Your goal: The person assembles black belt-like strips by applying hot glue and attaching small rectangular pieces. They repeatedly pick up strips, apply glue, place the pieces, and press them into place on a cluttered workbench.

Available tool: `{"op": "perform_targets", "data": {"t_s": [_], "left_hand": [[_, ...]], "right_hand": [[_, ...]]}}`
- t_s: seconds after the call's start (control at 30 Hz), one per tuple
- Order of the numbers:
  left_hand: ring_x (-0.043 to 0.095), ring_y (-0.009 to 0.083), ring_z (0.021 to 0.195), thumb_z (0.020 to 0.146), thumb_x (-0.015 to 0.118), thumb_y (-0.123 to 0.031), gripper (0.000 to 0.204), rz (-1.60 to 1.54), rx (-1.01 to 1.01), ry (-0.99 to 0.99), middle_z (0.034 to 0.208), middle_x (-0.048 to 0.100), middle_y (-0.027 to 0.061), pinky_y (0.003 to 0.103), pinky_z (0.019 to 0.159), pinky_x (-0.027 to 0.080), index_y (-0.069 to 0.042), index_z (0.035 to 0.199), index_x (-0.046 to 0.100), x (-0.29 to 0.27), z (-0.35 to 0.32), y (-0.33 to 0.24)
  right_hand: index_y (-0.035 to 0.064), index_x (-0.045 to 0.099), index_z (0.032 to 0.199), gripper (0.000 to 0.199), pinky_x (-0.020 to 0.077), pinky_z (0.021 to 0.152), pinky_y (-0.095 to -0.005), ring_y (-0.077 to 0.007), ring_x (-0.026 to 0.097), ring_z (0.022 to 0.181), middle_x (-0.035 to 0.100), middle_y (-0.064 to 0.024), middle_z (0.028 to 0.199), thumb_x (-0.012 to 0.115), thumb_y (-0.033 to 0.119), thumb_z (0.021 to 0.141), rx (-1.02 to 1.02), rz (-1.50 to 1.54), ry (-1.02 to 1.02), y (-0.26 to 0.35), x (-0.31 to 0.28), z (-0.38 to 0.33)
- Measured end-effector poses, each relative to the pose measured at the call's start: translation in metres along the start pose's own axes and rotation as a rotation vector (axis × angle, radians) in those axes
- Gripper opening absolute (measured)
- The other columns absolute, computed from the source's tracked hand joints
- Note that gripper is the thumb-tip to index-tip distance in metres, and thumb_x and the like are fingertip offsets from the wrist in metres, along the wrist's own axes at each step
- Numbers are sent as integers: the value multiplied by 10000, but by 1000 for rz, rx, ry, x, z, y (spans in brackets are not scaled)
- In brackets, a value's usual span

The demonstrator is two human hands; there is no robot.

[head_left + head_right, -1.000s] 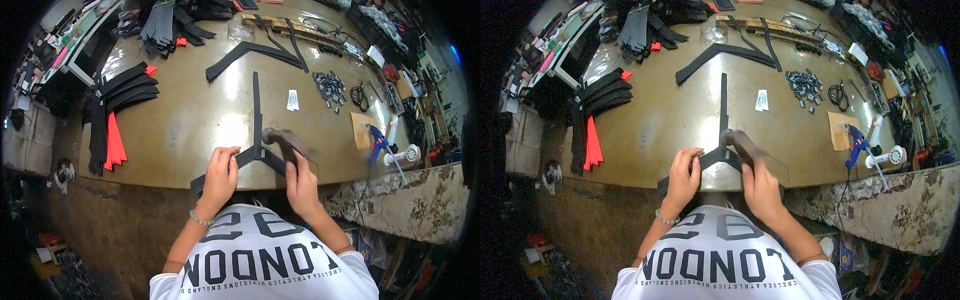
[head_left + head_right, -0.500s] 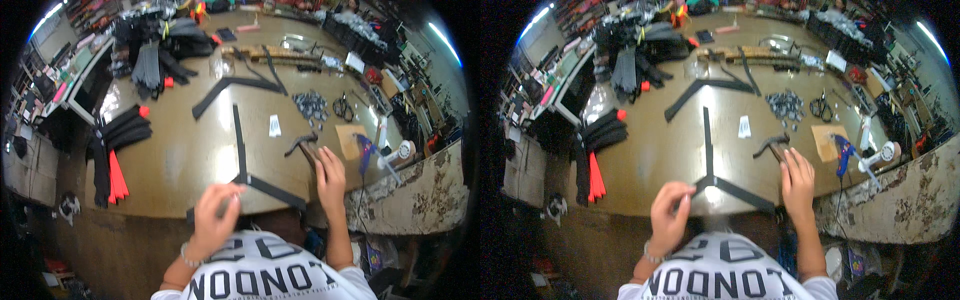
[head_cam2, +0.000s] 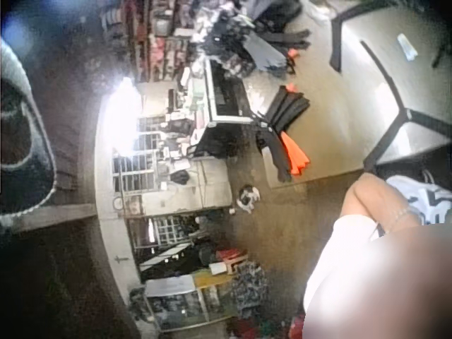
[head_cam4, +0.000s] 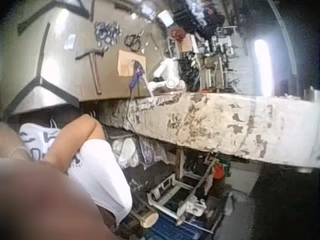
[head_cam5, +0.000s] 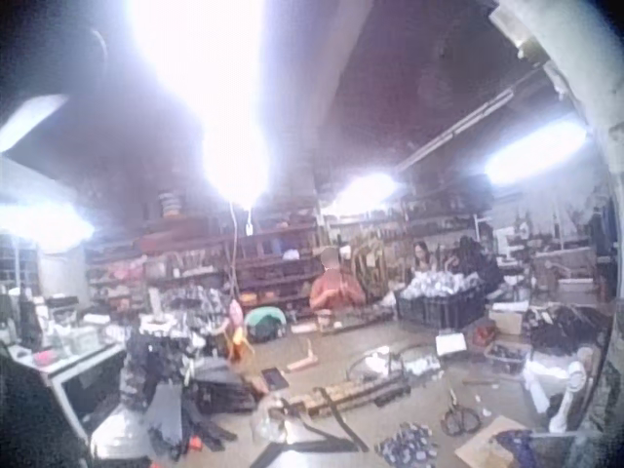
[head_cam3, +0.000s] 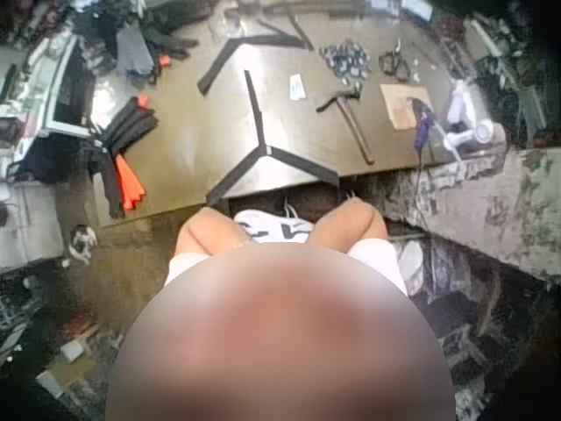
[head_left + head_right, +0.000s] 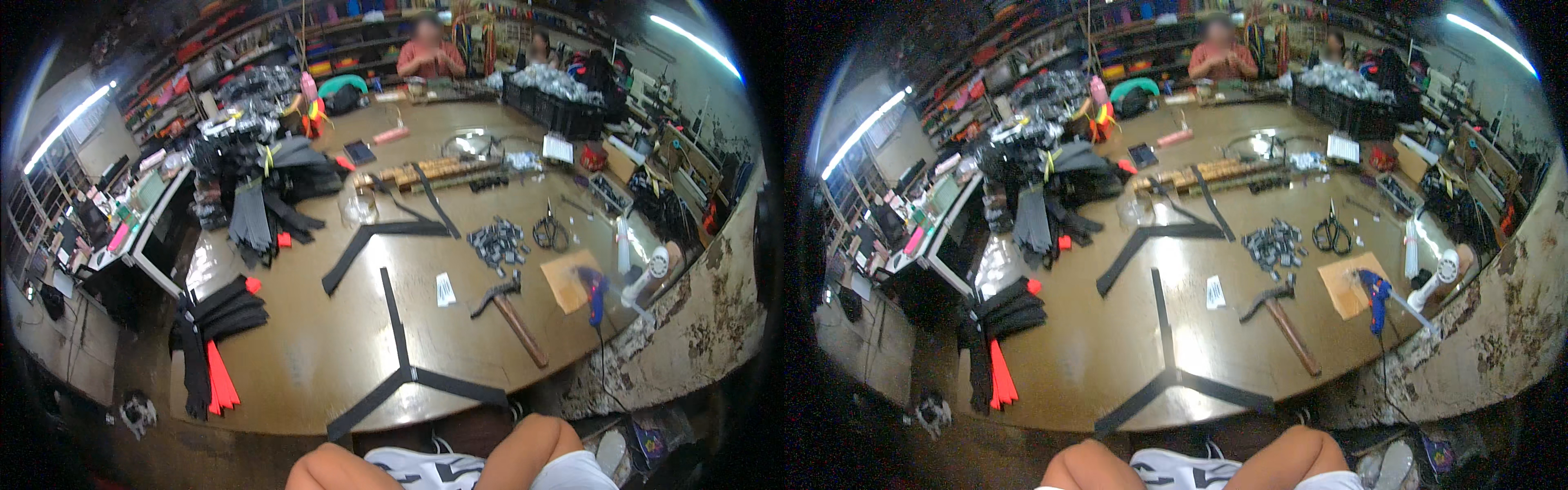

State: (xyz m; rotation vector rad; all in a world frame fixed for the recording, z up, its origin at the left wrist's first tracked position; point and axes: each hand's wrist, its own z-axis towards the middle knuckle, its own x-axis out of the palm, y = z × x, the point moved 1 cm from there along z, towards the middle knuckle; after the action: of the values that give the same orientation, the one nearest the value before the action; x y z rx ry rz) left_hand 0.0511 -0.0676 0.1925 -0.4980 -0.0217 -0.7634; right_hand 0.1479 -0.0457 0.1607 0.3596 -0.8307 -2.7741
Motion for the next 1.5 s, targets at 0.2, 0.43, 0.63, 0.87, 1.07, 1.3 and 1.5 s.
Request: {"op": "perform_targets", "data": {"t_s": [0.2, 0.43, 0.63, 0.87, 1.07, 1.3, 1.5], "left_hand": [[632, 343, 1037, 853, 649, -84, 251, -58, 8, 31, 1102, 667, 162, 422, 955, 475, -46, 1102, 650, 6, 3, 3], [630, 353, 1024, 840, 662, -99, 230, -44, -2, 54, 1079, 674, 144, 431, 945, 475, -73, 1069, 663, 3, -7, 3], [629, 361, 1013, 829, 673, -112, 212, -35, 45, 101, 1060, 681, 128, 439, 936, 474, -95, 1040, 674, -2, -11, 7], [628, 370, 1001, 816, 686, -127, 191, 458, 156, 389, 1037, 688, 109, 448, 926, 474, -121, 1007, 687, -54, -46, 16], [534, 361, 1075, 824, 755, -244, 361, 1452, -748, 356, 1100, 615, 128, 461, 906, 448, -12, 1088, 670, -107, -108, 66], [601, 324, 869, 858, 713, -168, 226, 1372, -684, 448, 944, 630, 161, 387, 744, 508, 6, 998, 678, -119, -134, 76], [628, 325, 759, 910, 641, -129, 143, 1269, -767, 370, 864, 657, 171, 382, 660, 509, 12, 934, 654, -128, -105, 73]], "right_hand": [[42, 538, 1288, 360, 450, 964, -383, -323, 562, 1157, 576, -160, 1238, 539, 173, 953, -17, -22, -4, -1, -2, 3], [22, 577, 1240, 332, 485, 925, -374, -327, 604, 1104, 615, -163, 1188, 567, 138, 930, -92, -129, -58, 5, -5, -10], [5, 610, 1199, 307, 515, 892, -367, -330, 640, 1058, 649, -165, 1145, 591, 107, 910, -231, -254, -71, 17, -15, -10], [-15, 649, 1151, 280, 550, 852, -359, -334, 681, 1005, 689, -167, 1094, 619, 71, 886, -280, -446, -40, 27, -33, -53], [5, 648, 1214, 282, 572, 817, -334, -213, 701, 923, 714, -144, 1060, 607, 126, 963, 859, -212, -161, -8, -41, -134], [9, 474, 1403, 447, 547, 862, -283, -148, 635, 981, 603, -135, 1249, 507, 268, 1039, 1289, 614, 3, -63, 0, -168], [-30, 375, 1445, 551, 560, 813, -328, -222, 641, 999, 528, -145, 1336, 401, 366, 1064, 1268, 782, -327, -98, 3, -137]]}}
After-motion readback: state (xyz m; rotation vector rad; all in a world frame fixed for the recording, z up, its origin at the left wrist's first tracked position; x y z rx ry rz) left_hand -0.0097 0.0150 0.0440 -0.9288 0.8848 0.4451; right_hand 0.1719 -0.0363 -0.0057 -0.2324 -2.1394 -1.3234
